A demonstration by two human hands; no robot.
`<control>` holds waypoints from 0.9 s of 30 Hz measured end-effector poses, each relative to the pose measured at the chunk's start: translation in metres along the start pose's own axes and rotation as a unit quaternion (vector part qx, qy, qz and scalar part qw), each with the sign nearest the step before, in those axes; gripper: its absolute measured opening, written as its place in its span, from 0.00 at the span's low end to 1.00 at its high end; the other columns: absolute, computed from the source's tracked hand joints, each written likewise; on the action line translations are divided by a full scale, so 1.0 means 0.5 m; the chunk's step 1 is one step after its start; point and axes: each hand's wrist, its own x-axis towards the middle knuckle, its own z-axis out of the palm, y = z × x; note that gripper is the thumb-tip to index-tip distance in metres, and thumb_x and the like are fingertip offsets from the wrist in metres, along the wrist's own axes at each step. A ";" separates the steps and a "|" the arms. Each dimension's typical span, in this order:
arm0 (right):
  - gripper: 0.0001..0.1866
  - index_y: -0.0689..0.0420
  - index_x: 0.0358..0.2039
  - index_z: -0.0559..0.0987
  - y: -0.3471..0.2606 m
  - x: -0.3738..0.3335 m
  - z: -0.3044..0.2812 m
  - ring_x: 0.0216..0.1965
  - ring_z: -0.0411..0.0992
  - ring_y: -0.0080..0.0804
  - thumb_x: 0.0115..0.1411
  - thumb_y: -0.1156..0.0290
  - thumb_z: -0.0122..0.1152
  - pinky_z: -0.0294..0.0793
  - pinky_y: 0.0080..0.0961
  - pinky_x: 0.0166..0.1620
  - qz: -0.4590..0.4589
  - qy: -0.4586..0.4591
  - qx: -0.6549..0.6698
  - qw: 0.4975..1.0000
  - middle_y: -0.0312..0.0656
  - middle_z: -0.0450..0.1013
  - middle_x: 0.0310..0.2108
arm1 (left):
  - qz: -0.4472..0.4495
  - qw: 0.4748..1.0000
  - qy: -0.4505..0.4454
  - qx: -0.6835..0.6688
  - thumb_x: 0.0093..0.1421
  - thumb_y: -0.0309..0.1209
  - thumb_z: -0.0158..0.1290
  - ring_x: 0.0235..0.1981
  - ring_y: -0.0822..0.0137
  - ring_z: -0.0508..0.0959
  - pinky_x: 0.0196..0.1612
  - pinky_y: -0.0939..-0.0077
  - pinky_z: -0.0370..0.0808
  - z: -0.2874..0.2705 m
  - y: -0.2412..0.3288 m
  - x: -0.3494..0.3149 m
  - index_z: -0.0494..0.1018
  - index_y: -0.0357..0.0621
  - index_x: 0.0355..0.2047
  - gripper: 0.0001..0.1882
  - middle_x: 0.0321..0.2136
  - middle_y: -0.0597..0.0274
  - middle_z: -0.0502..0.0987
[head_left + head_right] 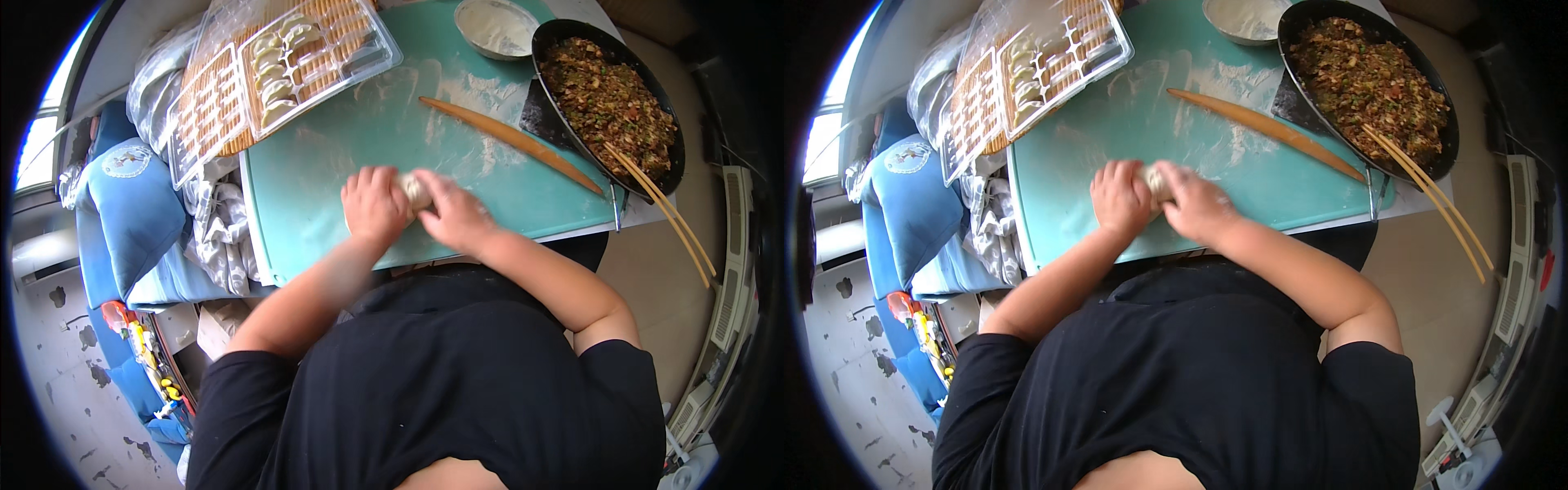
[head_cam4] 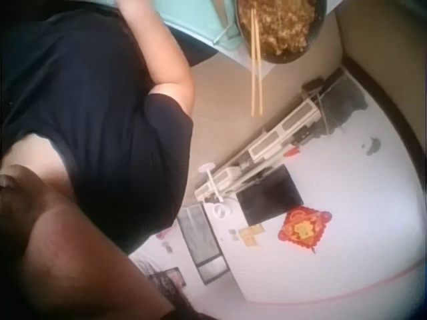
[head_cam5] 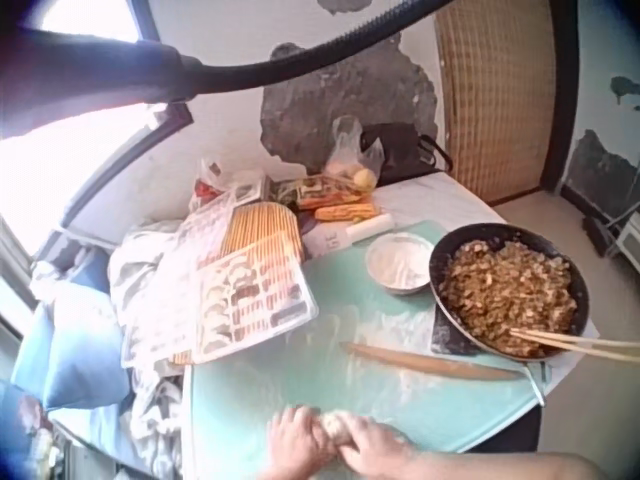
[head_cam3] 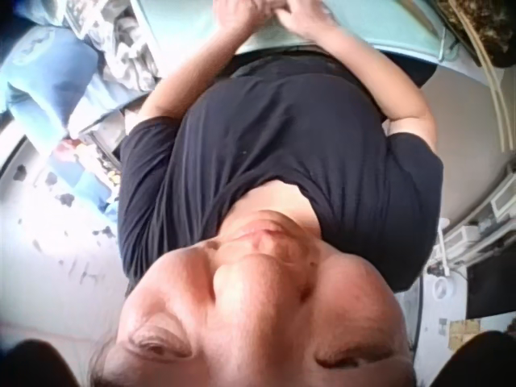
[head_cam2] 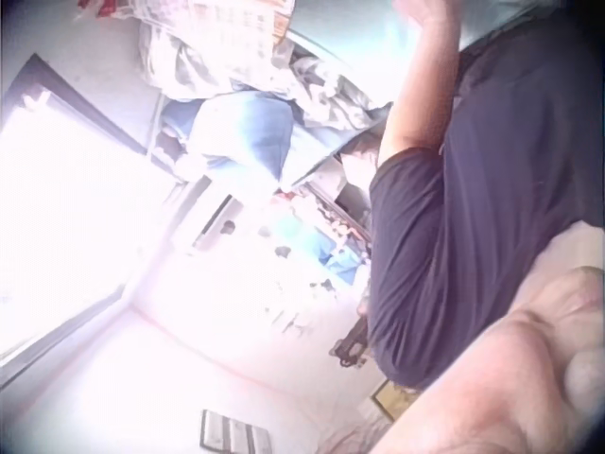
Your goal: The person prepares dumplings by placing filling onto dough wrappers using chopsticks, then folding and sealing them by hand. The finished dumplings are placed into a plastic tray. The person also kneads a ball of dough on a floured surface.
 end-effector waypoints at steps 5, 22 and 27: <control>0.25 0.61 0.51 0.65 0.024 0.045 -0.052 0.23 0.71 0.32 0.56 0.62 0.56 0.72 0.27 0.29 0.262 -0.109 0.066 0.957 0.43 0.73 0.30 | 0.038 0.999 -0.025 0.006 0.51 0.32 0.45 0.34 0.54 0.72 0.39 0.60 0.67 0.036 -0.017 0.110 0.72 0.48 0.30 0.08 0.30 0.59 0.75; 0.14 0.53 0.40 0.65 -0.095 0.023 0.043 0.35 0.69 0.52 0.52 0.72 0.51 0.69 0.43 0.38 -0.006 -0.061 -0.004 0.998 0.50 0.69 0.34 | -0.024 0.991 -0.059 -0.116 0.57 0.34 0.43 0.37 0.52 0.71 0.40 0.60 0.67 -0.048 -0.059 0.000 0.73 0.45 0.32 0.10 0.32 0.56 0.73; 0.21 0.54 0.49 0.62 -0.021 -0.010 0.024 0.38 0.70 0.51 0.55 0.64 0.51 0.70 0.41 0.40 -0.009 -0.058 -0.001 0.998 0.50 0.68 0.39 | 0.026 0.999 0.041 0.006 0.56 0.35 0.45 0.31 0.55 0.73 0.34 0.61 0.68 -0.008 -0.032 -0.018 0.72 0.48 0.27 0.08 0.26 0.59 0.73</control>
